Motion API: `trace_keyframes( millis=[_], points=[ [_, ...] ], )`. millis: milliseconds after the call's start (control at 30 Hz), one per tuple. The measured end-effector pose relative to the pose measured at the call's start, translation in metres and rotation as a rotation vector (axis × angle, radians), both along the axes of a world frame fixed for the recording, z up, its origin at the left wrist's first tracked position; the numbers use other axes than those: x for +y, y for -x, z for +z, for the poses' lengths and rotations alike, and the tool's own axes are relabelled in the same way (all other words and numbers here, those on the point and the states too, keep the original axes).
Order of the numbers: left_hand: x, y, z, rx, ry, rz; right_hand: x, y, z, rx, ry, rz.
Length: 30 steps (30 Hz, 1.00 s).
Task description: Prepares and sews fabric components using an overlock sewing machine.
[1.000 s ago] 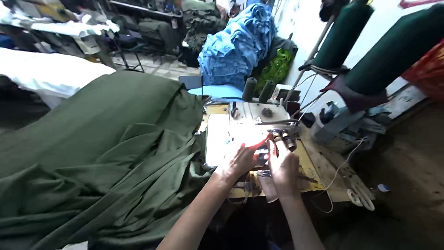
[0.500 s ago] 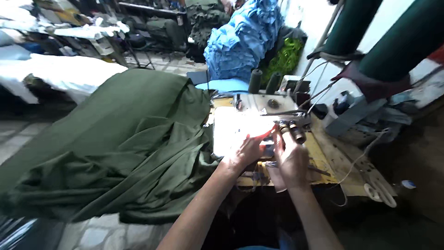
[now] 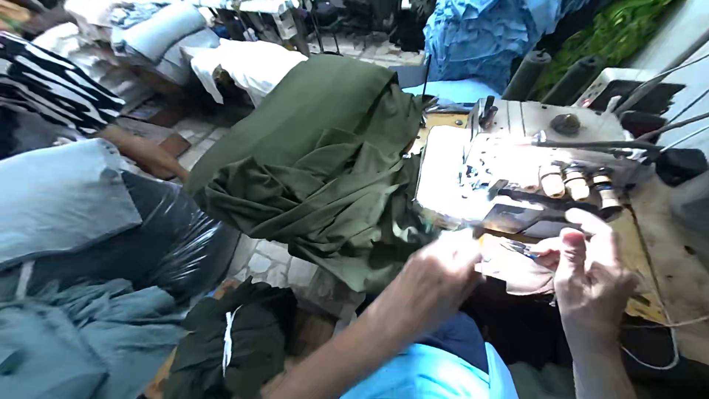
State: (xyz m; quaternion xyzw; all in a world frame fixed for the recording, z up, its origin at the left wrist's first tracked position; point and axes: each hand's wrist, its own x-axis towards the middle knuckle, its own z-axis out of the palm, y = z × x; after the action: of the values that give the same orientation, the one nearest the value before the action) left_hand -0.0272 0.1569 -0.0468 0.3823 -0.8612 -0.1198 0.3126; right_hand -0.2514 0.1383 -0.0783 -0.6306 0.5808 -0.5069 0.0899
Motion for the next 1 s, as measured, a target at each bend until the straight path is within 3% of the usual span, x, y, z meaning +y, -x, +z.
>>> trace_keyframes(
  millis=[100,167,367,433,500,567,633,700,767,867,933,1000],
  points=[
    [0.066,-0.011,-0.052,-0.086,-0.130,-0.212,0.017,-0.021,-0.027,-0.420,-0.457,0.179],
    [0.086,-0.013,-0.078,-0.144,-0.218,-0.262,0.014,-0.043,-0.040,-0.475,-0.653,0.283],
    [0.095,-0.011,-0.091,0.073,-0.434,-0.348,0.008,-0.102,-0.072,0.169,-0.478,0.475],
    [0.096,-0.013,-0.092,0.176,-0.522,-0.360,0.009,-0.110,-0.086,0.151,-0.336,0.411],
    [0.091,-0.030,-0.084,0.321,-0.542,-0.224,0.002,-0.098,-0.083,-0.005,-0.294,0.352],
    [0.078,-0.055,-0.061,0.422,-0.412,0.084,0.003,-0.087,-0.068,-0.207,-0.248,0.383],
    [0.055,-0.065,-0.037,0.354,-0.250,0.383,0.013,-0.100,-0.041,-0.414,-0.172,0.606],
    [0.030,-0.064,-0.019,0.176,-0.128,0.537,0.026,-0.129,-0.007,-0.513,-0.013,0.889],
    [0.010,-0.079,0.009,-0.098,0.042,0.633,0.021,-0.131,0.037,-0.583,0.094,1.023],
    [0.009,-0.137,0.103,-0.246,0.295,0.821,-0.016,-0.089,0.102,-0.810,0.032,1.022],
    [0.006,-0.163,0.168,-0.266,0.465,0.892,-0.034,-0.084,0.134,-0.565,-0.022,1.253],
    [-0.042,-0.220,0.198,-0.468,0.546,0.661,-0.053,-0.114,0.161,-0.035,-0.029,1.298]
  ],
)
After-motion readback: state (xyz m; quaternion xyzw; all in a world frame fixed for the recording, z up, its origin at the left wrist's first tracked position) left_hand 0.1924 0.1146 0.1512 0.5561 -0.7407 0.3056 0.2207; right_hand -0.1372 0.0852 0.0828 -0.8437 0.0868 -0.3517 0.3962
